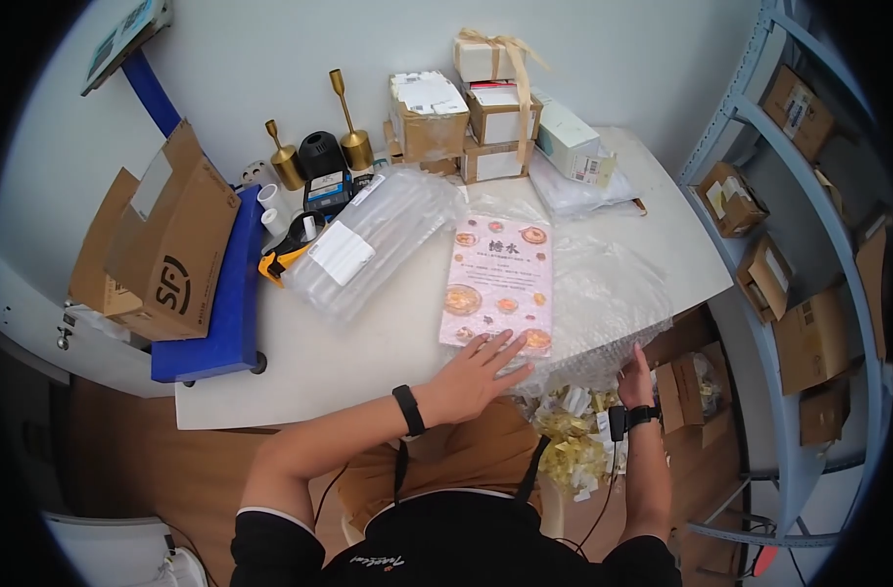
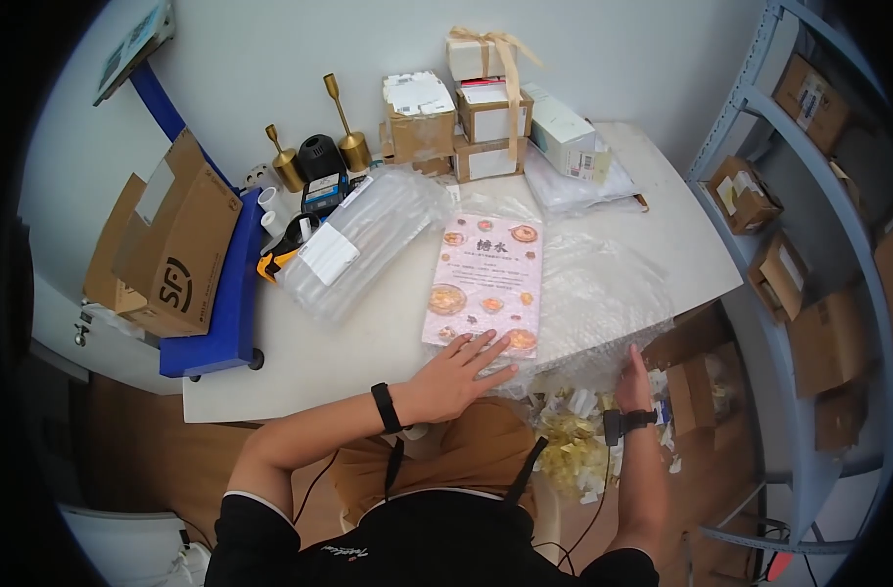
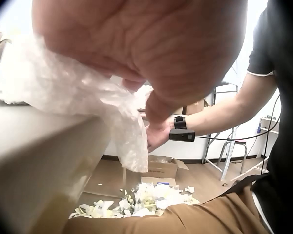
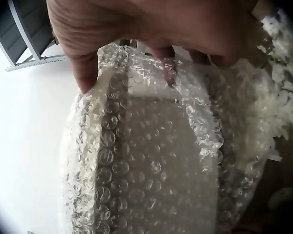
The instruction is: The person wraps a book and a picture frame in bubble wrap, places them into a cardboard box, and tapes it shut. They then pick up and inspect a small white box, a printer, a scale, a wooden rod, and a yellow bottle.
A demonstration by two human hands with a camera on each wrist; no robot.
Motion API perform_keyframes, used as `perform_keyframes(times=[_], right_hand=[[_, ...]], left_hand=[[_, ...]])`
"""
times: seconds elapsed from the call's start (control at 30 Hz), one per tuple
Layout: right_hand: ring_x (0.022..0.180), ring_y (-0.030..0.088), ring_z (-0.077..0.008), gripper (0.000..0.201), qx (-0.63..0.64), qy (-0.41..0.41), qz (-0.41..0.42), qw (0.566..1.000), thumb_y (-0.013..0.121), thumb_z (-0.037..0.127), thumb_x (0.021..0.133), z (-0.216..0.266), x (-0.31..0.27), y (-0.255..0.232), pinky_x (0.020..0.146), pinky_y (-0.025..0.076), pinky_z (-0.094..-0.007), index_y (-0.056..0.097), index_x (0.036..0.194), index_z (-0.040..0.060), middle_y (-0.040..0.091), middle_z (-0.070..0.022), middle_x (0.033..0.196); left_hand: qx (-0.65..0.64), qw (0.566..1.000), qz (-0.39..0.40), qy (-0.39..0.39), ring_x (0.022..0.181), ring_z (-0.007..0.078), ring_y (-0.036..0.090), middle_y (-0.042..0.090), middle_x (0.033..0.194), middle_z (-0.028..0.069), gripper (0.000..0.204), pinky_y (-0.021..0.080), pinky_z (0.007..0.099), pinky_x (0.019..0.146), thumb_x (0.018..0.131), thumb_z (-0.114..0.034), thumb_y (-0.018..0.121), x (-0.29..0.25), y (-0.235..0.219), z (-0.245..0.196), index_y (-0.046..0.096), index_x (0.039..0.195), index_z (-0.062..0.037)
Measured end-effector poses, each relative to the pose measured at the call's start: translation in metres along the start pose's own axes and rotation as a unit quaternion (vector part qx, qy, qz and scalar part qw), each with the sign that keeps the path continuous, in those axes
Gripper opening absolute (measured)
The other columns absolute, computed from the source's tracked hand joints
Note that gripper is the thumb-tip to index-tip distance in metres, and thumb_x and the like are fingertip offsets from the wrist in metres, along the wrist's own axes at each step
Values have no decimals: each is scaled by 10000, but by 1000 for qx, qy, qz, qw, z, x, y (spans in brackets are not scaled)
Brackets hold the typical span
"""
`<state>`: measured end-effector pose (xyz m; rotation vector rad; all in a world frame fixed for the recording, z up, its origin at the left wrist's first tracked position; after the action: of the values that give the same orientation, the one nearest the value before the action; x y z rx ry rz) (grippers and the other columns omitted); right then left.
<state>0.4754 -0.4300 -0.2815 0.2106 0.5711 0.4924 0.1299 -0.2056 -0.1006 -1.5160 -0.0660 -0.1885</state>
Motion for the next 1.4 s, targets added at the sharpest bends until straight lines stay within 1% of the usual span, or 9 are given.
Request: perform_keyframes(times=[0.2, 0.33, 0.67, 0.73, 0.93, 1.07, 1.2, 1.3, 1.4], right_hand=[[908, 569, -118, 203, -13, -100, 39, 994, 710, 231, 944, 12, -24, 12, 811, 439, -270, 654, 1068, 80, 636, 17, 995], [996, 600, -141, 261, -49, -194, -12, 980, 669, 240, 967, 58, -28, -15, 884, 453, -297, 653, 1135, 40, 660, -26, 1058], [1190, 566, -186, 239, -109, -295, 174, 933, 560, 207, 999, 216, -126, 156, 972, 446, -355, 683, 972, 4, 645, -119, 1292], [1229, 545, -210, 286, -123, -322, 323, 881, 560, 190, 993, 226, -129, 204, 1009, 429, -366, 638, 803, -8, 601, -167, 1375], [1200, 561, -232, 344, -294, -357, 404, 789, 623, 217, 971, 202, -152, 351, 1012, 413, -333, 659, 721, -16, 622, -177, 1304], [832, 622, -305, 268, -449, -470, 373, 662, 651, 241, 934, 147, -173, 408, 713, 503, -381, 670, 819, 0, 601, -140, 961], [831, 616, -303, 210, -578, -517, 347, 527, 695, 236, 897, 98, -226, 412, 714, 511, -396, 614, 924, 45, 575, -103, 998], [933, 619, -334, 284, -486, -538, 415, 549, 733, 259, 860, 105, -278, 395, 762, 524, -406, 629, 1015, 45, 601, -127, 1083], [994, 609, -350, 365, -406, -641, 406, 509, 754, 247, 832, 121, -303, 371, 846, 523, -441, 627, 1100, 35, 601, -169, 1135]], left_hand=[[-27, 997, 66, 0, 1455, 386, 327, 285, 1609, 205, 688, 315, 535, 1147, 911, -233, 629, -22, -29, 4, 363, 1533, -104], [11, 1000, -20, -11, 1413, 368, 390, 393, 1541, 196, 609, 356, 526, 1119, 901, -210, 609, -28, -16, 6, 434, 1469, -78], [-92, 992, -53, -70, 1207, 384, 530, 560, 1244, 204, 266, 478, 448, 991, 791, -97, 614, -6, -24, 2, 593, 1036, 5], [-100, 990, -66, -74, 1212, 392, 532, 562, 1251, 206, 259, 477, 448, 998, 785, -86, 617, -8, -22, 0, 600, 1025, 9], [-126, 984, -83, -97, 1263, 395, 523, 557, 1315, 213, 273, 468, 452, 1034, 759, -81, 668, -11, -22, 0, 619, 1012, 7], [-168, 975, -98, -103, 1269, 394, 516, 553, 1322, 210, 345, 453, 469, 1044, 763, -102, 685, -13, -24, 0, 616, 1086, 0], [-311, 933, -80, -163, 1277, 415, 503, 546, 1320, 225, 440, 434, 477, 1054, 798, -162, 689, -18, -31, -6, 579, 1194, -6], [-498, 846, -126, -145, 1280, 412, 504, 539, 1330, 246, 537, 432, 465, 1049, 844, -263, 707, -19, 8, -20, 538, 1284, -6], [-469, 864, -126, -133, 1296, 393, 503, 534, 1347, 255, 577, 424, 456, 1061, 874, -297, 708, -12, -43, -17, 513, 1329, 0]])
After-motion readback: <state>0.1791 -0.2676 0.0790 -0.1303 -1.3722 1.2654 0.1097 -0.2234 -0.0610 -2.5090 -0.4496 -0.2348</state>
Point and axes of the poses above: each hand's wrist, its own x-axis towards the middle knuckle, its own y-axis out of the palm, z = x × y, the point moved 3 cm from there along x, towards the middle knuckle
